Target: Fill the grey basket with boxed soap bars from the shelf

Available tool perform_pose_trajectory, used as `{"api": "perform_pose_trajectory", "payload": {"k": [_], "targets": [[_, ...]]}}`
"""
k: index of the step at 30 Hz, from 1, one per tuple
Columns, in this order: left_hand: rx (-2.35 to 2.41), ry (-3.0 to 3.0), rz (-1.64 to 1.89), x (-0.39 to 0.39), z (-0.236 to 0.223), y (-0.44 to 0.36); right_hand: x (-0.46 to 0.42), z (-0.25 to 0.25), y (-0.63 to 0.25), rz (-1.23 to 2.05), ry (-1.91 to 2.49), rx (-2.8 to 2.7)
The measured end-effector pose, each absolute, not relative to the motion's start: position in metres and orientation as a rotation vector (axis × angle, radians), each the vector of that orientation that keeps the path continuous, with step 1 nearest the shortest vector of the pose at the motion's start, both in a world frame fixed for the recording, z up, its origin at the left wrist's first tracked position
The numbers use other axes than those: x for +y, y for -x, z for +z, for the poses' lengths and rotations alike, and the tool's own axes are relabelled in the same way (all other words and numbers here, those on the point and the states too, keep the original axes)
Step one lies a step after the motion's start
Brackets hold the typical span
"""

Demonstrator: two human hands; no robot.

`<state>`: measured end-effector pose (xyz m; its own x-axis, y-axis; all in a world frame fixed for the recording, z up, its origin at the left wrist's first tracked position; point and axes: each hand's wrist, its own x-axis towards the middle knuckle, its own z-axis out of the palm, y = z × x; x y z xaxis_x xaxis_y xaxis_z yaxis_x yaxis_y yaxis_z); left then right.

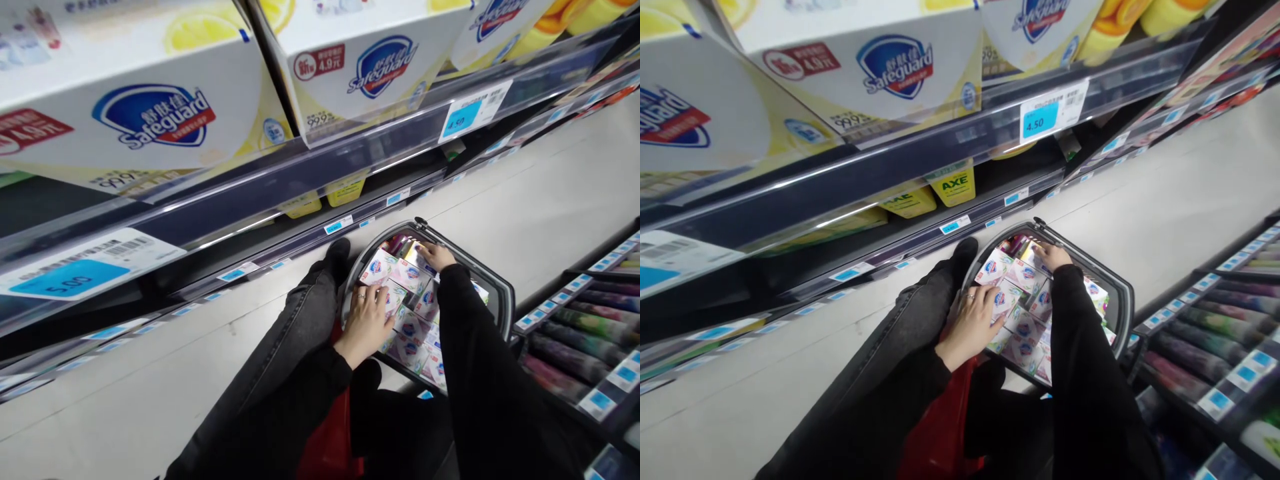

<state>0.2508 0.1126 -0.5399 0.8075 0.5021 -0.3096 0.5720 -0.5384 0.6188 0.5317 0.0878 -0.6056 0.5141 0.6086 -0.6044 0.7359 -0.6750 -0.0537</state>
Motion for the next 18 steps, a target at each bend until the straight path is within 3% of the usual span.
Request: {"api": "perform_pose_trajectory", "payload": {"k": [18], "targets": [[0.798,-2.242,-0.119,0.114,-0.54,-0.251,0.087,-0.602,-0.519,-0.737,-2.605,1.152]]}}
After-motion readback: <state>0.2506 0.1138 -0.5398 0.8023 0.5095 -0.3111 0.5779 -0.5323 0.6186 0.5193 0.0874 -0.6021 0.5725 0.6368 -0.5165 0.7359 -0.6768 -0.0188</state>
